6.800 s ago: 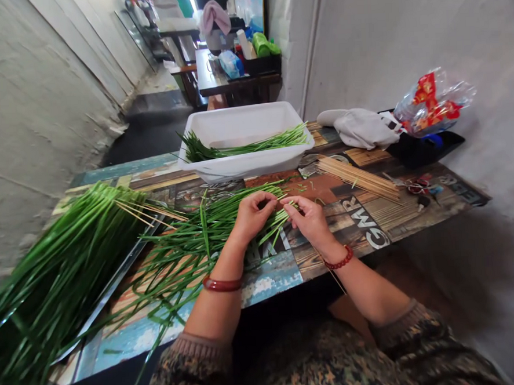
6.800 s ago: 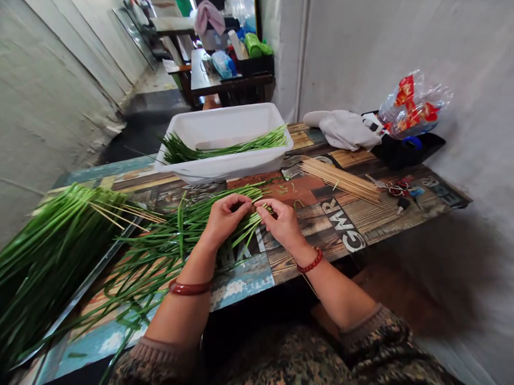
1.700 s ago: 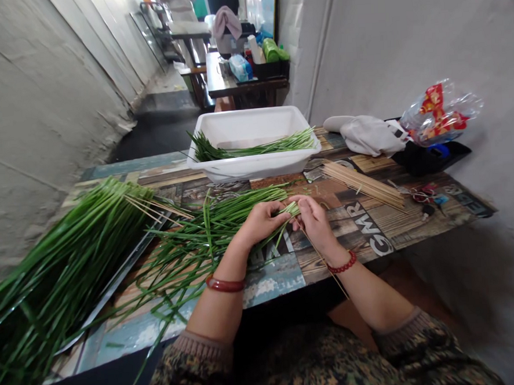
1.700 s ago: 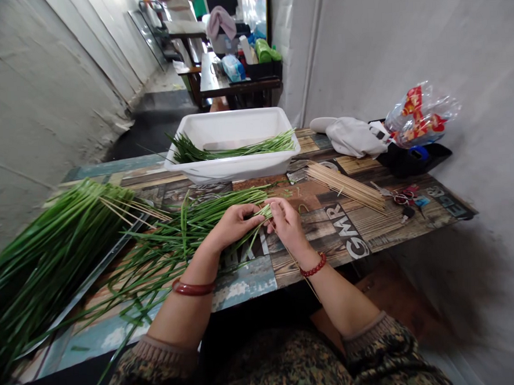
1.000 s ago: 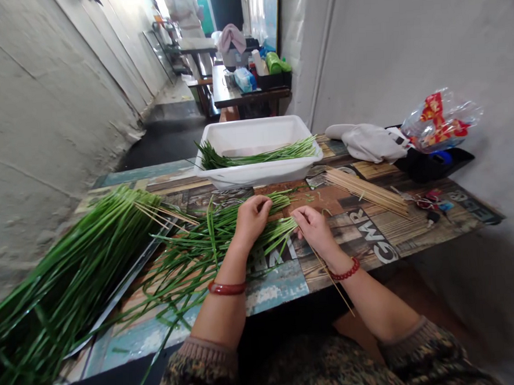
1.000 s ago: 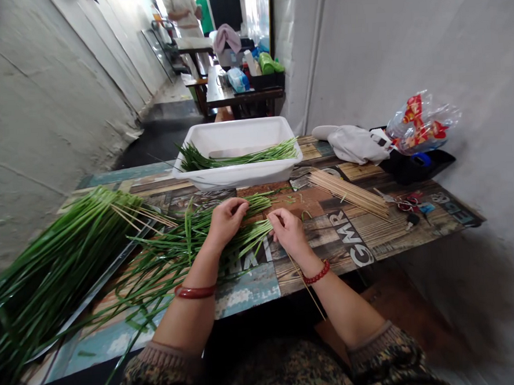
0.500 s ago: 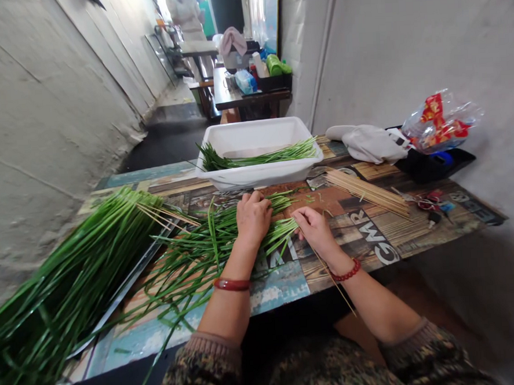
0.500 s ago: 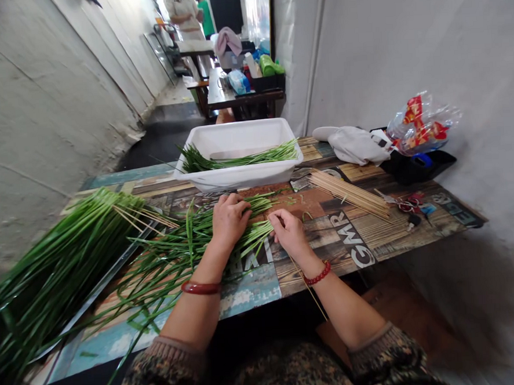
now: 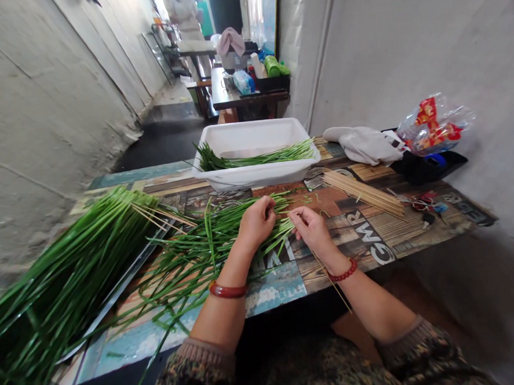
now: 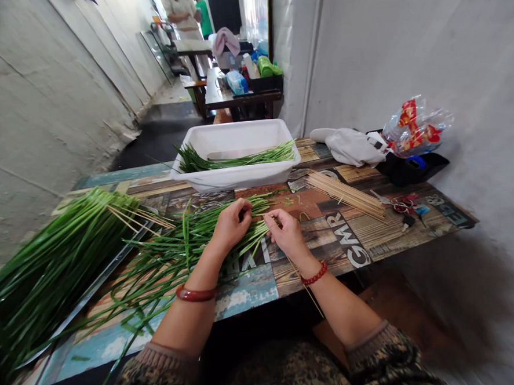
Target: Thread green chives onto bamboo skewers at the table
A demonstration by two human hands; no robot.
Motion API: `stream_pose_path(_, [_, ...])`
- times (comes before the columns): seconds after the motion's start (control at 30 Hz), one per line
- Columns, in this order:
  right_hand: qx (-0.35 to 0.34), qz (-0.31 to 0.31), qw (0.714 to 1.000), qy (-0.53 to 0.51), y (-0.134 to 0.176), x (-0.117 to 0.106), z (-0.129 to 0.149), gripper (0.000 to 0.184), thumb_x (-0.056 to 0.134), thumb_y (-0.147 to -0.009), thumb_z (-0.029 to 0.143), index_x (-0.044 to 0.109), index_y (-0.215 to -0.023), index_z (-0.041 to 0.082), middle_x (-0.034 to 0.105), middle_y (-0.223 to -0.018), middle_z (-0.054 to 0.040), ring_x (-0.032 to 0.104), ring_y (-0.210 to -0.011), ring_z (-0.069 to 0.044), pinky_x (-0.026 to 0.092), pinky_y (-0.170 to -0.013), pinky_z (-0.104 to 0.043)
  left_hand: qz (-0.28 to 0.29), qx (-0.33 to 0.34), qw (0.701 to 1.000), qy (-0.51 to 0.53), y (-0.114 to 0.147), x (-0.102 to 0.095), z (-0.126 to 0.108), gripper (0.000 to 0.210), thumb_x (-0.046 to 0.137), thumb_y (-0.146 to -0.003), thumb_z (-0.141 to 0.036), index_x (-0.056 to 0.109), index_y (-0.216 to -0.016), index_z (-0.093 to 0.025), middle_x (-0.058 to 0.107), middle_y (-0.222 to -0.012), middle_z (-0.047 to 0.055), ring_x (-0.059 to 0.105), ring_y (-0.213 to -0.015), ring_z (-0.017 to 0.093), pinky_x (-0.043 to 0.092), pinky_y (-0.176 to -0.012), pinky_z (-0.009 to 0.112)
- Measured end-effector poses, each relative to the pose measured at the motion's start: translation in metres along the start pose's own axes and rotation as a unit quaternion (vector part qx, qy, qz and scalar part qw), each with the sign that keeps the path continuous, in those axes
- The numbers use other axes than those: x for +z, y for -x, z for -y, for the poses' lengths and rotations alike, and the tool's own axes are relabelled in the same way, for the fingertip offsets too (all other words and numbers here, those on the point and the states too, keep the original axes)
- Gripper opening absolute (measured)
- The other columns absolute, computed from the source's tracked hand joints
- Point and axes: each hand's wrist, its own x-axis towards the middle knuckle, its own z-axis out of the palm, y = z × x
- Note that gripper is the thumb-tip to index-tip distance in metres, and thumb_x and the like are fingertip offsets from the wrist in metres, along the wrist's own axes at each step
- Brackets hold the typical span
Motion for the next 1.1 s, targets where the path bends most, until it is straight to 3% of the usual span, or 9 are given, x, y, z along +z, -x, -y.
stream_pose_path(0.1, [0.000,-0.001,1.000,0.001,-0.001,0.000,-0.001,0.031,0.058,-0.085,0.048,0.061,-0.088,0.018,0.059,-0.059,0.0032,0.054,-0.043,-0.010,0.039,-0.041,-0.020,0.017,0.041,0.999,-0.003,0.000,-0.001,-0.002,0.020,0.057,-0.083,-0.014,0.069,-0.099,-0.017,0.064,-0.083,0.004,0.059,-0.078,0.017,0.045,-0.072,0.028])
stream_pose_path(0.17, [0.000,-0.002,1.000,-0.002,-0.001,0.000,-0.001,0.030,0.059,-0.084,0.048,0.061,-0.088,0.018,0.059,-0.058,0.0033,0.053,-0.042,-0.010,0.040,-0.041,-0.020,0.025,0.053,0.998,-0.002,-0.001,-0.001,-0.002,0.015,0.060,-0.085,-0.019,0.073,-0.092,-0.017,0.065,-0.081,0.005,0.060,-0.077,0.017,0.046,-0.071,0.028])
stream_pose_path(0.27, [-0.004,-0.007,1.000,-0.007,-0.001,0.000,0.000,0.030,0.059,-0.084,0.048,0.062,-0.087,0.018,0.057,-0.057,0.0039,0.054,-0.043,-0.010,0.040,-0.041,-0.020,0.021,0.047,0.998,0.023,-0.001,0.000,-0.001,0.013,0.060,-0.085,-0.017,0.074,-0.082,-0.017,0.065,-0.077,0.005,0.060,-0.073,0.016,0.046,-0.068,0.027])
stream_pose_path(0.6, [-0.014,0.000,1.000,-0.005,0.002,-0.003,0.004,0.028,0.058,-0.086,0.042,0.068,-0.095,0.017,0.064,-0.065,0.0008,0.056,-0.046,-0.010,0.041,-0.042,-0.020,-0.003,0.003,0.993,0.121,0.001,0.002,-0.007,0.009,0.061,-0.081,-0.015,0.069,-0.077,-0.016,0.071,-0.077,0.002,0.063,-0.073,0.015,0.047,-0.070,0.025])
stream_pose_path(1.1, [-0.035,0.000,0.999,0.025,0.003,-0.003,0.002,0.029,0.056,-0.088,0.041,0.070,-0.098,0.018,0.061,-0.058,0.0023,0.057,-0.047,-0.012,0.043,-0.046,-0.022,0.004,0.014,0.992,0.128,0.001,-0.002,-0.014,0.014,0.057,-0.082,-0.016,0.068,-0.073,-0.016,0.070,-0.074,0.002,0.062,-0.070,0.014,0.046,-0.069,0.025])
